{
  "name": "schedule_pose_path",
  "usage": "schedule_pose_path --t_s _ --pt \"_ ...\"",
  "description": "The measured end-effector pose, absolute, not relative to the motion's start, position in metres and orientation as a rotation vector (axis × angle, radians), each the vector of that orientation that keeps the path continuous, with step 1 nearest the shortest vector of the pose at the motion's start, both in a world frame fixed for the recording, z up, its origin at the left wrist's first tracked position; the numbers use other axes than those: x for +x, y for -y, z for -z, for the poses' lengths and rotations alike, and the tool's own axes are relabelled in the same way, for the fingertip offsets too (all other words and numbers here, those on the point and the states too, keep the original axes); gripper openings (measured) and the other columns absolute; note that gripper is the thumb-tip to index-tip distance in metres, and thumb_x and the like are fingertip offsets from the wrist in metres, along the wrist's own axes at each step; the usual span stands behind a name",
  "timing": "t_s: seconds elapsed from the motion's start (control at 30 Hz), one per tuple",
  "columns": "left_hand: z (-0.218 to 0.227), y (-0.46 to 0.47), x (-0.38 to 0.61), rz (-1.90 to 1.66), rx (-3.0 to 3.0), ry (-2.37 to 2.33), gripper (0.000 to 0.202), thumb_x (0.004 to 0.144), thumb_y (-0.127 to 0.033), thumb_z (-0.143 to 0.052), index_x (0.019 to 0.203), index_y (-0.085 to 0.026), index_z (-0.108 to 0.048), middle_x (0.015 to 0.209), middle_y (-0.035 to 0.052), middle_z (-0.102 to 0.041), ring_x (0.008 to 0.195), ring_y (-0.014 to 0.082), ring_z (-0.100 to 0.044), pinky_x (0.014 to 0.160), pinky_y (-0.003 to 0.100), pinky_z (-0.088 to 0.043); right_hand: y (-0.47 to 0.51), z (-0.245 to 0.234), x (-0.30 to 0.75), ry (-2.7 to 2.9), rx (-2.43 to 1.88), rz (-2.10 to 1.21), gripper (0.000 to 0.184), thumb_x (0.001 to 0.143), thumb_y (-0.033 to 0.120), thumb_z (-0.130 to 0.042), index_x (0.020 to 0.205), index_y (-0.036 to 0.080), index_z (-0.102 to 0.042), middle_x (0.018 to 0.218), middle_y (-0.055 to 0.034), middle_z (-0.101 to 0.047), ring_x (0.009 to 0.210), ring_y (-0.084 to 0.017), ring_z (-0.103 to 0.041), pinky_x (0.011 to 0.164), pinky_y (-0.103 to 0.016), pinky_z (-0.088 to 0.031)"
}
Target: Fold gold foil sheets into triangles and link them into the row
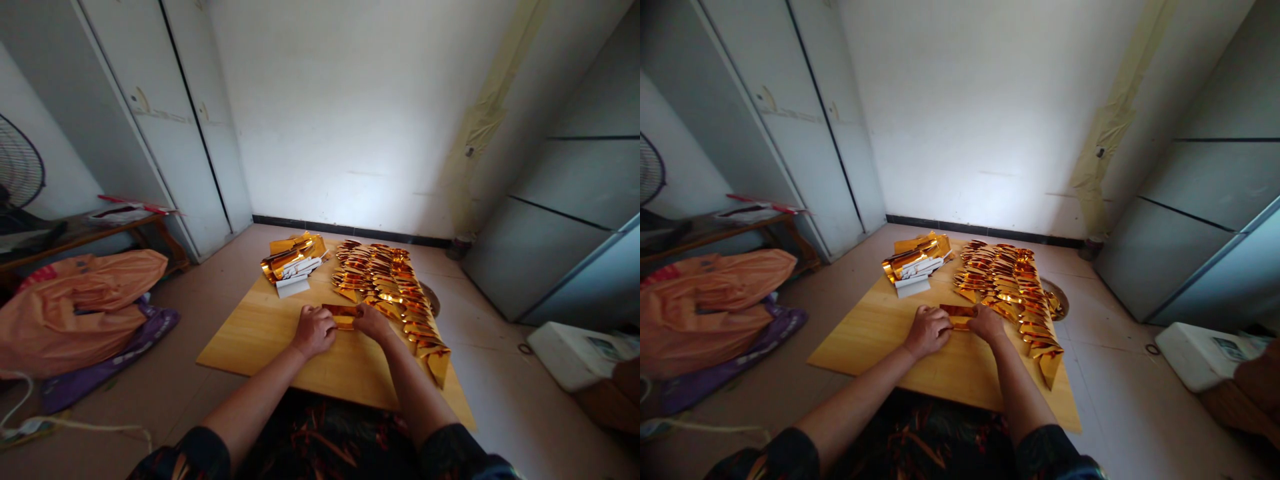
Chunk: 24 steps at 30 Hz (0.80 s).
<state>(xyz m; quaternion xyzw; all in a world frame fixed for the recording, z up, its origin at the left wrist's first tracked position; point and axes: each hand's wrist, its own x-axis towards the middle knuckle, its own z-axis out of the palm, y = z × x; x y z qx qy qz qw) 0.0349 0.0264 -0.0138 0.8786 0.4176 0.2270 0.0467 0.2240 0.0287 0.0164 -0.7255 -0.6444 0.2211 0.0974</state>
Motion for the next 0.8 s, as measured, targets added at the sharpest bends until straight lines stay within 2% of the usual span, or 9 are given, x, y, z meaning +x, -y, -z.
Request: schedule_pose_path --t_s 0.2,0.33,0.43,0.53,0.6,0.67,0.8 --pt "0.018 -0.028 0.039 -0.679 2.613 -1.348 0.013 0.081 -0.022 -0.057 0.072 -0.022 -0.067 0.087 0.0017 -0.066 0.088 0.0173 -0.055 0.084 0.036 -0.03 -0.022 -0.015 0.217 1.894 -2.24 -0.494 0.023 0.069 0.029 -0.06 0.09 0.021 -0.067 0.087 -0.005 -0.068 0.08 -0.019 -0.062 0.064 -0.024 -0.039" --pt "0.018 -0.029 0.042 -0.76 2.521 -1.438 0.003 0.075 -0.019 -0.062 0.076 -0.021 -0.064 0.091 0.0033 -0.062 0.093 0.0191 -0.054 0.082 0.034 -0.035 -0.02 -0.011 0.215 1.929 -2.241 -0.419 0.021 0.076 0.035 -0.057 0.089 0.024 -0.069 0.089 -0.0052 -0.069 0.084 -0.02 -0.063 0.068 -0.025 -0.04" --pt "0.019 -0.029 0.042 -0.855 2.433 -1.538 0.022 0.071 -0.02 -0.064 0.093 -0.022 -0.06 0.099 0.0047 -0.059 0.098 0.0212 -0.052 0.083 0.034 -0.039 -0.02 -0.01 0.217 1.967 -2.231 -0.415 0.021 0.078 0.037 -0.057 0.089 0.024 -0.069 0.09 -0.0051 -0.069 0.085 -0.02 -0.063 0.068 -0.025 -0.04" --pt "0.021 -0.03 0.042 -0.939 2.369 -1.584 0.056 0.068 -0.019 -0.066 0.12 -0.023 -0.048 0.122 0.0085 -0.051 0.115 0.0245 -0.045 0.09 0.036 -0.039 -0.019 -0.009 0.219 2.009 -2.204 -0.411 0.019 0.079 0.034 -0.057 0.09 0.026 -0.069 0.093 -0.004 -0.068 0.087 -0.019 -0.062 0.07 -0.025 -0.04" --pt "0.022 -0.032 0.041 -0.948 2.354 -1.577 0.069 0.066 -0.018 -0.066 0.13 -0.023 -0.041 0.132 0.0096 -0.044 0.122 0.0256 -0.04 0.093 0.037 -0.039 -0.018 -0.01 0.219 2.04 -2.174 -0.403 0.018 0.08 0.032 -0.056 0.091 0.025 -0.069 0.094 -0.0037 -0.068 0.087 -0.019 -0.062 0.07 -0.025 -0.04" --pt "0.023 -0.033 0.041 -0.91 2.36 -1.561 0.066 0.067 -0.017 -0.066 0.128 -0.025 -0.045 0.132 0.0083 -0.046 0.121 0.025 -0.041 0.094 0.038 -0.038 -0.016 -0.011 0.22 2.071 -2.149 -0.387 0.017 0.081 0.031 -0.055 0.091 0.025 -0.068 0.095 -0.004 -0.067 0.088 -0.019 -0.061 0.071 -0.025 -0.039" --pt "0.023 -0.034 0.04 -0.851 2.406 -1.512 0.03 0.069 -0.014 -0.065 0.097 -0.026 -0.066 0.117 0.0044 -0.057 0.111 0.0228 -0.048 0.091 0.037 -0.038 -0.011 -0.014 0.219 2.116 -2.123 -0.342 0.018 0.081 0.023 -0.054 0.093 0.024 -0.067 0.099 -0.0045 -0.065 0.092 -0.018 -0.059 0.074 -0.025 -0.038"
